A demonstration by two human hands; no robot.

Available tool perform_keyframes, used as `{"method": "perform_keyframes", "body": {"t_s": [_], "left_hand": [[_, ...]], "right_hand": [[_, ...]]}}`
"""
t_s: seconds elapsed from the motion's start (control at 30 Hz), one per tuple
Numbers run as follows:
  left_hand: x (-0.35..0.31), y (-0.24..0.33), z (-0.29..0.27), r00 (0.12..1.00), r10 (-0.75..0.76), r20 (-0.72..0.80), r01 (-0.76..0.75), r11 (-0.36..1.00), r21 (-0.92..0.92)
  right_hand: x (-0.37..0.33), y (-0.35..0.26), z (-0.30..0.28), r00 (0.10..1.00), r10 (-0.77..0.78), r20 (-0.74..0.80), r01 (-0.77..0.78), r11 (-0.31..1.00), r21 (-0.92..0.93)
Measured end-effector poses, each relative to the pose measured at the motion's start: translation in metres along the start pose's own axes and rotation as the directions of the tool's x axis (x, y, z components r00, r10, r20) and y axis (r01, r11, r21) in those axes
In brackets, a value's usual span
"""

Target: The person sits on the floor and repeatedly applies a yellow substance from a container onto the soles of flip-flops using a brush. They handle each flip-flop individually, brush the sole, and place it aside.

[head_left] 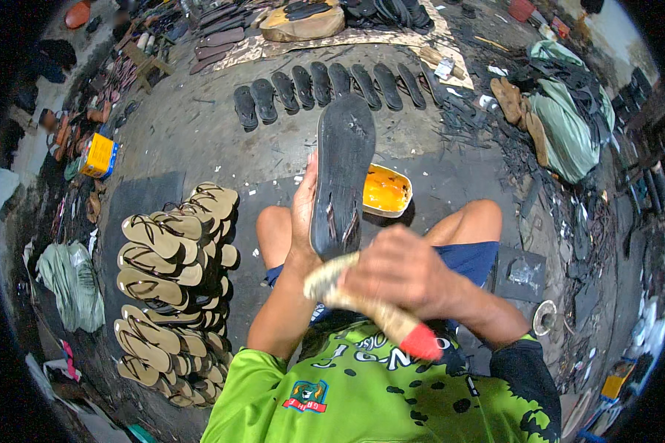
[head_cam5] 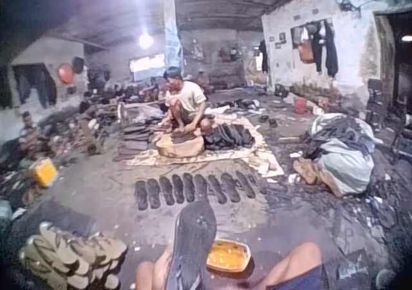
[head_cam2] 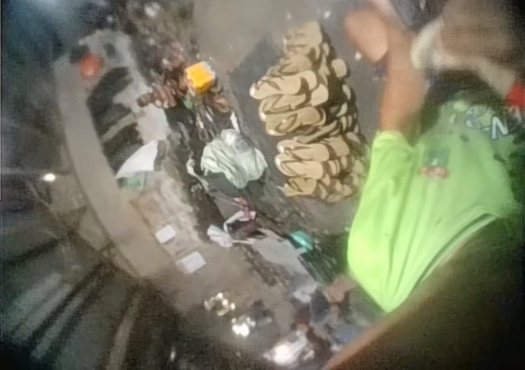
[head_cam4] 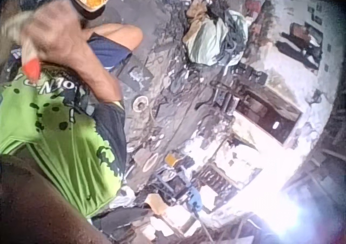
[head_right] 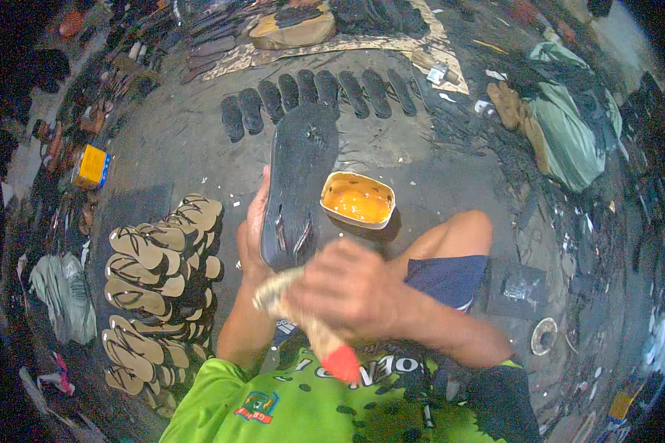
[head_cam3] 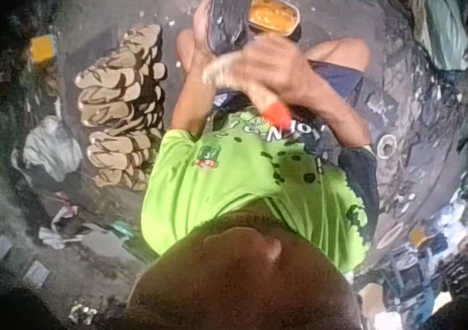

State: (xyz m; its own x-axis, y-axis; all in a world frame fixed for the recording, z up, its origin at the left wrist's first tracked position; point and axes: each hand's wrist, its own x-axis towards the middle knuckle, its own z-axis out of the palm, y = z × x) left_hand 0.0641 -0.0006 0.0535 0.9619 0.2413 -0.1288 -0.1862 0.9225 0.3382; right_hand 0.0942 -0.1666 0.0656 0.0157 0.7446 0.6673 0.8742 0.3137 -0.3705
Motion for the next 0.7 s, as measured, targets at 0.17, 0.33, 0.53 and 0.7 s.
{"method": "perform_keyframes", "body": {"t_s": [0.17,0.33,0.53,0.7], "left_hand": [[0.008,-0.006,0.01,0.977,0.156,-0.144,-0.138,0.982,0.128],[0.053,0.008,-0.057,0.999,0.03,0.042,-0.033,0.996,0.087],[0.145,-0.013,-0.116,0.955,0.089,-0.283,0.086,0.83,0.551],[0.258,-0.079,-0.105,0.95,-0.005,-0.313,0.184,0.817,0.546]], "right_hand": [[-0.005,0.016,-0.005,0.927,0.163,-0.338,-0.212,0.971,-0.112],[-0.029,0.019,0.02,0.942,0.183,-0.283,-0.108,0.959,0.264],[-0.064,0.111,-0.033,0.001,0.714,-0.7,-0.449,0.626,0.638],[-0.122,0.204,-0.036,-0.295,0.658,-0.693,-0.274,0.636,0.721]]}}
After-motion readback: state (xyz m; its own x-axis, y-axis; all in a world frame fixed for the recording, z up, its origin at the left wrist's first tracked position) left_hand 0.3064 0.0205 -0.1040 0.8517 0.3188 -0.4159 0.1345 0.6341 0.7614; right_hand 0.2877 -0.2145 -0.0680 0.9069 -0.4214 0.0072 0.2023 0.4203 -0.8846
